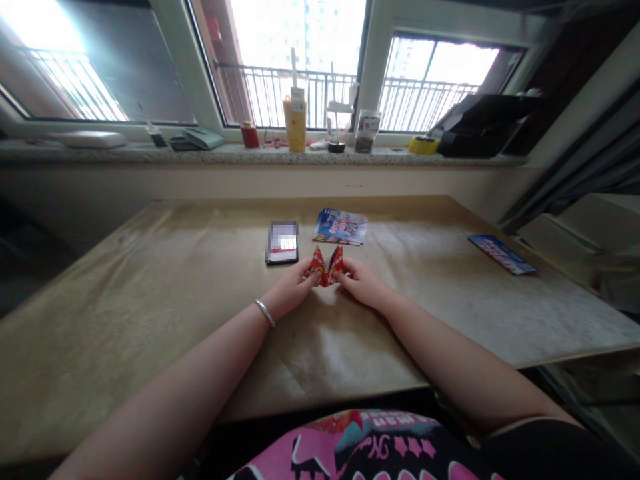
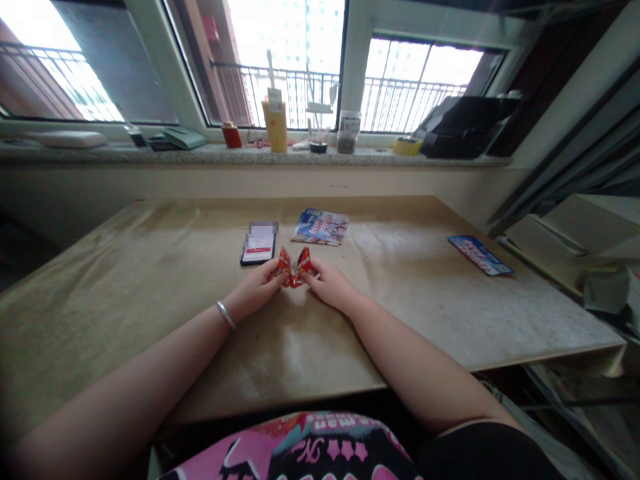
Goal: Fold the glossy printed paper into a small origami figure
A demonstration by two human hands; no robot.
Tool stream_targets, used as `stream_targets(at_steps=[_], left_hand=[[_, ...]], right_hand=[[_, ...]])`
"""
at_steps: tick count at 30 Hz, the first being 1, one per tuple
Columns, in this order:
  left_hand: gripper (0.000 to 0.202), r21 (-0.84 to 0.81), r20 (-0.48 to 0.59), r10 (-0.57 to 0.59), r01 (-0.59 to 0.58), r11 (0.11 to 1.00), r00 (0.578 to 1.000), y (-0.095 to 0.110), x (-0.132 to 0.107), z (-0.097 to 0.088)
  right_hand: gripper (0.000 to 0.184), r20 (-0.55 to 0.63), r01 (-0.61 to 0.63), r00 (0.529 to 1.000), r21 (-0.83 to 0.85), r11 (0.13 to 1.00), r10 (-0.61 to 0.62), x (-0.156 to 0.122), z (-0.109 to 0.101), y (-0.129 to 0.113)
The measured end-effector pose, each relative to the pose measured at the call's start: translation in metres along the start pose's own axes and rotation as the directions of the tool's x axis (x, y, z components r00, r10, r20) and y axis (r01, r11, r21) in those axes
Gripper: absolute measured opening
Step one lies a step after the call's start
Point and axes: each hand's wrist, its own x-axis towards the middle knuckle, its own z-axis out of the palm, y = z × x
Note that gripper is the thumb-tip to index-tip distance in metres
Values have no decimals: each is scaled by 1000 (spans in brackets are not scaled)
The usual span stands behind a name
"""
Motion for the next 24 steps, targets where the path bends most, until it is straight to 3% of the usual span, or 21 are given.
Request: stream_targets(at_steps=[7,13,18,24], left_hand=[[27,-3,33,14,-13,1000,999,-5,1,1],[31,-241,27,-57,62,969,998,-7,2,7],[38,-308,1,-113,108,945,994,-5,2,9],[39,-329,-32,-138,120,937,990,-5,3,9]], right_hand=[[20,20,-25,1000,132,991,23,0,4,7],[23,14,-102,995,325,940,103,3,9,5],[25,-8,-169,983,371,913,185,3,7,1],[32,25,-186,981,389,902,192,2,9,1]])
